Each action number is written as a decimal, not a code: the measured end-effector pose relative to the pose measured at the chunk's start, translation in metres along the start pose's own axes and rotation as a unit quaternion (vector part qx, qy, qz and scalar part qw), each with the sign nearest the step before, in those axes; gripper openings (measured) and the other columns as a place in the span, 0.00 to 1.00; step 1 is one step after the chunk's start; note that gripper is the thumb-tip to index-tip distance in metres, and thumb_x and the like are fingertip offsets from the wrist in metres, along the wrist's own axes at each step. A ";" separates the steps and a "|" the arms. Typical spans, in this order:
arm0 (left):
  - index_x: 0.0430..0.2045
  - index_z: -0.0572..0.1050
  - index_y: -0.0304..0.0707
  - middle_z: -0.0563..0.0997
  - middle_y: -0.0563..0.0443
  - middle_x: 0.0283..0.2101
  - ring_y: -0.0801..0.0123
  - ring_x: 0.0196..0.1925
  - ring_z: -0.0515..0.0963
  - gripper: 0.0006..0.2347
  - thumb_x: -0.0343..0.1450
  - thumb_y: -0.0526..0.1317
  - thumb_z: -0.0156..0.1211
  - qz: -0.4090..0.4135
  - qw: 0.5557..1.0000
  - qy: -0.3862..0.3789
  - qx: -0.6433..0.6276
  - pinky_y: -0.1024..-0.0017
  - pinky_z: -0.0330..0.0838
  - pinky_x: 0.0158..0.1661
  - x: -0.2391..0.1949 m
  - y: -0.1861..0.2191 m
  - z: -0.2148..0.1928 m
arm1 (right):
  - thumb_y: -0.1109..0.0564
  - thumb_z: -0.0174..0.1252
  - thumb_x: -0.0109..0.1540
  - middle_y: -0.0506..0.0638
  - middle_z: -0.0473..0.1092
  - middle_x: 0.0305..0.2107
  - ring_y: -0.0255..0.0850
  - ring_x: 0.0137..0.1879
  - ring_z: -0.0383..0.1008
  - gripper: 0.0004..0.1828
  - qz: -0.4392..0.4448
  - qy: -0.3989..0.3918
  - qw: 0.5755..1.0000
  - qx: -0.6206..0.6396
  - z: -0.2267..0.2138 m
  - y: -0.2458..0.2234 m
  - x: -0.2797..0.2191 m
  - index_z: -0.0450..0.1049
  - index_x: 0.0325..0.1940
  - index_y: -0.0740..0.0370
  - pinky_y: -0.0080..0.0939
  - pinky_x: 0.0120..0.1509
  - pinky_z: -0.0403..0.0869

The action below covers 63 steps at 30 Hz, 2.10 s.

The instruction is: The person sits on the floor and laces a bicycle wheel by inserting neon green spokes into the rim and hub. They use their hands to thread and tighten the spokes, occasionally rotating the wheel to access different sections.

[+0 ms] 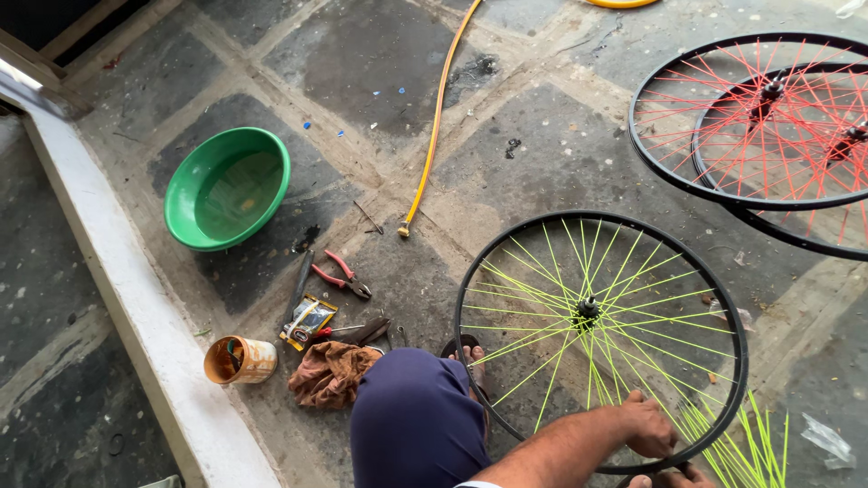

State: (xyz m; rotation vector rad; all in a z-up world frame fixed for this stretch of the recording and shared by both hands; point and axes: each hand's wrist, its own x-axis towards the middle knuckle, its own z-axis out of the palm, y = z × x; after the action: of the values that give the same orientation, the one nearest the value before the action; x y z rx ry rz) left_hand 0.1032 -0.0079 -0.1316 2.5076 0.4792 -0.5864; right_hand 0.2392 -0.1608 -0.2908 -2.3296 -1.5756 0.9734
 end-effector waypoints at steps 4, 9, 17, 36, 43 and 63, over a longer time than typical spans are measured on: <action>0.46 0.83 0.63 0.84 0.62 0.52 0.64 0.60 0.71 0.16 0.69 0.55 0.52 0.002 1.000 0.022 -0.009 0.52 0.53 0.57 -0.001 0.002 -0.003 | 0.52 0.65 0.55 0.52 0.76 0.52 0.41 0.57 0.79 0.22 0.004 -0.001 1.000 -0.004 -0.008 -0.004 -0.005 0.82 0.54 0.45 0.37 0.65 0.75; 0.45 0.83 0.65 0.83 0.62 0.54 0.64 0.63 0.69 0.15 0.68 0.54 0.55 0.000 1.000 0.018 0.007 0.51 0.53 0.59 0.003 -0.002 0.004 | 0.52 0.66 0.55 0.52 0.76 0.52 0.42 0.57 0.79 0.22 0.003 -0.005 1.000 -0.008 -0.011 -0.012 -0.004 0.82 0.54 0.45 0.38 0.65 0.75; 0.47 0.82 0.65 0.82 0.61 0.55 0.62 0.63 0.69 0.15 0.69 0.56 0.55 0.004 1.000 0.028 -0.007 0.49 0.52 0.59 0.009 -0.006 0.008 | 0.52 0.67 0.55 0.54 0.76 0.52 0.43 0.57 0.78 0.22 -0.001 -0.005 1.000 -0.011 -0.019 -0.028 -0.005 0.82 0.54 0.45 0.39 0.64 0.74; 0.49 0.81 0.65 0.83 0.60 0.54 0.64 0.63 0.70 0.17 0.69 0.58 0.52 -0.003 0.999 0.037 0.004 0.51 0.52 0.60 0.013 -0.007 0.013 | 0.51 0.68 0.53 0.56 0.75 0.50 0.46 0.56 0.77 0.23 -0.022 0.026 0.997 -0.073 -0.054 -0.047 -0.027 0.83 0.54 0.44 0.42 0.62 0.73; 0.47 0.82 0.66 0.83 0.61 0.54 0.63 0.63 0.71 0.16 0.72 0.57 0.50 -0.006 0.998 0.049 0.031 0.49 0.54 0.60 0.020 -0.013 0.023 | 0.54 0.66 0.55 0.63 0.77 0.45 0.50 0.51 0.79 0.25 0.131 0.063 0.970 0.196 -0.068 -0.091 -0.045 0.81 0.57 0.54 0.48 0.57 0.75; 0.48 0.80 0.65 0.84 0.60 0.52 0.63 0.61 0.73 0.16 0.70 0.55 0.51 -0.027 0.998 0.048 0.043 0.51 0.55 0.59 0.021 -0.020 0.029 | 0.62 0.60 0.57 0.59 0.77 0.29 0.44 0.29 0.73 0.16 0.185 0.103 0.840 0.499 -0.079 -0.122 -0.065 0.79 0.48 0.72 0.48 0.31 0.71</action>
State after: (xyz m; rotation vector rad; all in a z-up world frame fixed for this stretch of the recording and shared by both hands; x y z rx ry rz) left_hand 0.1031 -0.0038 -0.1721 2.6209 0.5710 -0.5206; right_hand 0.1772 -0.1483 -0.1449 -1.8398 -0.3162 1.1654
